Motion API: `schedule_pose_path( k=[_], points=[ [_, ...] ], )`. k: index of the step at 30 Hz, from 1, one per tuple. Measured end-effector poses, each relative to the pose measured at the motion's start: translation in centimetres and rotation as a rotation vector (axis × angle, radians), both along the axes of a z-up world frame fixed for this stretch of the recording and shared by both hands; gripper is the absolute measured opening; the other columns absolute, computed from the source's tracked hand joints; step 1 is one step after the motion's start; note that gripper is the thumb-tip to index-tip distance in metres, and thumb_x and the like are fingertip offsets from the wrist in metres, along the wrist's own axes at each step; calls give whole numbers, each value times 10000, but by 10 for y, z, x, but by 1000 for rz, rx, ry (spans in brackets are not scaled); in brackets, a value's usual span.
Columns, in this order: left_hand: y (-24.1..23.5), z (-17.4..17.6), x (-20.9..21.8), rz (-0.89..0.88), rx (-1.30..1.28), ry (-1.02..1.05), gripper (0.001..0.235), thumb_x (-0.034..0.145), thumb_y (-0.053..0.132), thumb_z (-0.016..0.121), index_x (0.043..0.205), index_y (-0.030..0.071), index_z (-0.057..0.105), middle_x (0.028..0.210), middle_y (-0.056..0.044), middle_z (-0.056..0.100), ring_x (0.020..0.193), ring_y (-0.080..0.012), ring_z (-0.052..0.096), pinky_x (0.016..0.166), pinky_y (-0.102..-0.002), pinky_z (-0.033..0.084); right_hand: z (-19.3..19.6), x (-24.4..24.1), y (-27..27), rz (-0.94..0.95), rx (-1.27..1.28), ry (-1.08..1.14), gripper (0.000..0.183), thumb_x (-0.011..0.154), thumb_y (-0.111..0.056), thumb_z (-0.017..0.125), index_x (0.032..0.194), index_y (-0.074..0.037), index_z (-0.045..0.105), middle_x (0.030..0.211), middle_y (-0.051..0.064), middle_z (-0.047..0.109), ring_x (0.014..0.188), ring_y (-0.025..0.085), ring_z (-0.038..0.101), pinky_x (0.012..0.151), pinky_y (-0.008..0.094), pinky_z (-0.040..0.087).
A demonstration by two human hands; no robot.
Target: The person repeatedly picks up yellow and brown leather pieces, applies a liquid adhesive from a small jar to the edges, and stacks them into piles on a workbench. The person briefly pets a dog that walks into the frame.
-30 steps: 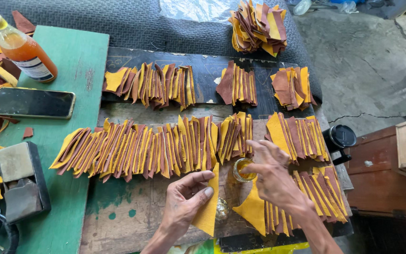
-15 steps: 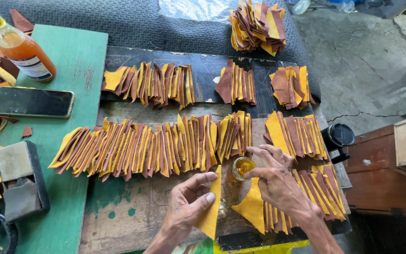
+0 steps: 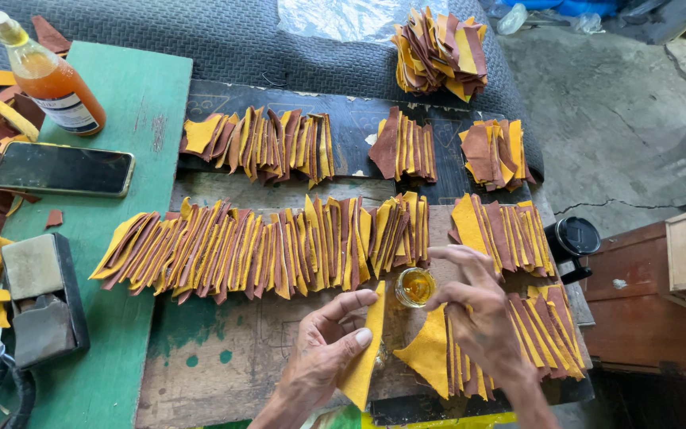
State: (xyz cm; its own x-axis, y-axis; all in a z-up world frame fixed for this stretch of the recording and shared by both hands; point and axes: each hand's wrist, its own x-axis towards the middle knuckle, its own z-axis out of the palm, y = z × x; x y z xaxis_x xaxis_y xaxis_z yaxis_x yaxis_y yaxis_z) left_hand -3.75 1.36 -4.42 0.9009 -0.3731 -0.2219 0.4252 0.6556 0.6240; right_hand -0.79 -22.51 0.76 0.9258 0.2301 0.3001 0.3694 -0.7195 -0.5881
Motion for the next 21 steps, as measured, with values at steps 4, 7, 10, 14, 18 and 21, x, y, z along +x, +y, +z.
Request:
schedule_pose_path(
  k=[4, 7, 10, 14, 18, 21],
  points=[
    [-8, 8, -1, -18, -146, 20, 569, 828, 1, 785, 1355, -69, 581, 1106, -129, 697, 979, -151, 666, 889, -272, 587, -6, -37, 34, -94, 446, 99, 380, 860, 76, 584, 1152, -108, 742, 1492, 78, 563, 1408, 221, 472, 1170, 396, 380],
    [-9, 15, -2, -34, -212, 64, 578, 824, -2, 779, 1357, -77, 566, 1121, -143, 699, 993, -159, 670, 895, -278, 585, -9, -49, 54, -80, 478, 106, 533, 867, 84, 580, 1373, -75, 631, 1550, 109, 475, 1491, 263, 390, 1221, 416, 308],
    [-9, 20, -2, -36, -236, 79, 586, 818, 0, 776, 1355, -76, 556, 1136, -148, 697, 1008, -162, 675, 903, -286, 590, -8, -52, 62, -53, 471, 108, 623, 845, 94, 574, 1446, -71, 566, 1579, 118, 445, 1523, 280, 348, 1244, 425, 271],
    [-10, 19, -1, -37, -240, 70, 585, 825, 4, 776, 1359, -74, 552, 1140, -159, 694, 1019, -175, 680, 907, -299, 592, -6, -49, 64, -38, 452, 97, 654, 839, 95, 579, 1466, -85, 544, 1579, 119, 447, 1521, 285, 352, 1243, 423, 261],
    [-11, 15, 0, -35, -248, 36, 587, 842, 5, 782, 1375, -81, 550, 1153, -152, 689, 1031, -174, 673, 914, -304, 594, -8, -53, 64, -40, 415, 69, 640, 851, 82, 573, 1467, -86, 545, 1563, 118, 472, 1506, 280, 371, 1245, 420, 265],
    [-9, 13, 2, -26, -284, 35, 592, 848, 4, 788, 1383, -76, 549, 1130, -167, 688, 1003, -188, 678, 883, -312, 598, -8, -57, 67, -71, 346, -14, 577, 882, 73, 566, 1427, -110, 613, 1539, 94, 534, 1488, 259, 417, 1237, 401, 314]
  ],
)
